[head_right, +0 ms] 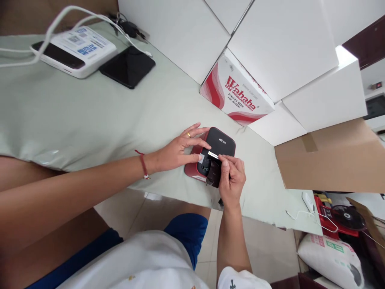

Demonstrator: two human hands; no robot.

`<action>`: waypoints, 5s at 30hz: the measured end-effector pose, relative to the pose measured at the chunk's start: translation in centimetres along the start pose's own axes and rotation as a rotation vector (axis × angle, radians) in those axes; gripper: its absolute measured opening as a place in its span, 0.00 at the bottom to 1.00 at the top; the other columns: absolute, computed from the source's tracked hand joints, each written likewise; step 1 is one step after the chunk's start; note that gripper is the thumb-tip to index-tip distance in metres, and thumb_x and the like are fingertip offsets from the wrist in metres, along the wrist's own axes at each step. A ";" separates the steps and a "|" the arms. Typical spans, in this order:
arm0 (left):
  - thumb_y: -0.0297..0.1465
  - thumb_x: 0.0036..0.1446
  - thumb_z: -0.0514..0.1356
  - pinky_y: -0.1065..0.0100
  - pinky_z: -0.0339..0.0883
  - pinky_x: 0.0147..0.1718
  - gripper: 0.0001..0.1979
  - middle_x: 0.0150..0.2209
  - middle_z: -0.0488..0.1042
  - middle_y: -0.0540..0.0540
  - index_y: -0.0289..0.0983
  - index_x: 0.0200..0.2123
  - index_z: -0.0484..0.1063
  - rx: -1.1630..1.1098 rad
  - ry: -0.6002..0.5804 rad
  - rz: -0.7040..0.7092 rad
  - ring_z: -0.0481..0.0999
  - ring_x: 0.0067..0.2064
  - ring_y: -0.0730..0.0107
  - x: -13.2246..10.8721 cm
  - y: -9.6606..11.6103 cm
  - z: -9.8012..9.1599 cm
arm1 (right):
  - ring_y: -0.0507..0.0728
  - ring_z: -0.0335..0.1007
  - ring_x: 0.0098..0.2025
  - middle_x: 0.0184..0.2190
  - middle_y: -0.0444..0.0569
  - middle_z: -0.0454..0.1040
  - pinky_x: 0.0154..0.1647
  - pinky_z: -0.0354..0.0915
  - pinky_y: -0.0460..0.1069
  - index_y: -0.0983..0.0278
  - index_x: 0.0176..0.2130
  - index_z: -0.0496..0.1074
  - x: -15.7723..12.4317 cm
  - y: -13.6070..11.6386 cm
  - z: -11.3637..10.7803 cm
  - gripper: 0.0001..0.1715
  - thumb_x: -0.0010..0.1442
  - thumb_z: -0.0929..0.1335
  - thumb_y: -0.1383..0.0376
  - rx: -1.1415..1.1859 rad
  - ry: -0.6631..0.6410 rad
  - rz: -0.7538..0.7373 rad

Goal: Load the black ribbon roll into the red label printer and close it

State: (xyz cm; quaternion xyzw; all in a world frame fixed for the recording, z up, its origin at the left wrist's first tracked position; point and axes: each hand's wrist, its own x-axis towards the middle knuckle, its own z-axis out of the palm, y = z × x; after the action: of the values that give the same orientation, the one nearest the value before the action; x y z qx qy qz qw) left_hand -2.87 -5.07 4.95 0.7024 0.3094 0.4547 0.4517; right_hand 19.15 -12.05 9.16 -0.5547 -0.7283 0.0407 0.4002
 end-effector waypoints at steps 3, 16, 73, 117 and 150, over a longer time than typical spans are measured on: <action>0.27 0.57 0.65 0.40 0.42 0.79 0.24 0.79 0.52 0.45 0.46 0.57 0.79 -0.082 -0.020 -0.064 0.42 0.82 0.46 0.0 -0.4 0.5 | 0.59 0.77 0.53 0.48 0.52 0.81 0.56 0.72 0.60 0.58 0.50 0.84 -1.2 -0.5 0.3 0.17 0.75 0.65 0.62 -0.011 0.042 -0.034; 0.29 0.51 0.66 0.46 0.49 0.77 0.56 0.82 0.44 0.46 0.48 0.79 0.45 -0.645 0.006 -0.327 0.46 0.81 0.49 -0.3 -0.4 1.5 | 0.61 0.77 0.50 0.47 0.50 0.81 0.53 0.72 0.62 0.54 0.54 0.82 -4.0 -0.6 -1.1 0.22 0.70 0.66 0.73 0.015 0.028 -0.213; 0.37 0.55 0.67 0.40 0.56 0.74 0.41 0.73 0.62 0.35 0.41 0.71 0.61 -0.384 0.095 -0.188 0.62 0.74 0.44 -0.5 -2.3 2.6 | 0.54 0.64 0.24 0.27 0.45 0.78 0.28 0.65 0.50 0.64 0.55 0.82 1.6 5.6 -10.3 0.32 0.59 0.72 0.47 -0.307 -0.711 0.529; 0.23 0.71 0.58 0.45 0.55 0.77 0.14 0.57 0.84 0.43 0.40 0.53 0.79 0.585 0.176 0.777 0.78 0.66 0.62 -4.5 0.1 4.6 | 0.60 0.81 0.45 0.46 0.50 0.86 0.49 0.74 0.55 0.58 0.51 0.82 10.1 -2.6 -3.2 0.16 0.72 0.67 0.57 -0.139 -0.592 0.055; 0.16 0.64 0.53 0.44 0.53 0.74 0.26 0.65 0.78 0.44 0.40 0.59 0.77 0.537 0.007 0.358 0.71 0.72 0.59 -1.3 0.4 0.5 | 0.61 0.76 0.56 0.54 0.54 0.83 0.58 0.72 0.60 0.59 0.56 0.82 2.2 0.0 -2.5 0.18 0.76 0.65 0.59 -0.198 -0.268 -0.124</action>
State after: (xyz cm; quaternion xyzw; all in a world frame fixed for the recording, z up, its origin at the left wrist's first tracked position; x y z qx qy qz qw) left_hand -2.89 -6.56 4.77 0.8383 0.2913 0.4314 0.1619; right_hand 20.55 -11.14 12.04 -0.5349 -0.8084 0.0176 0.2450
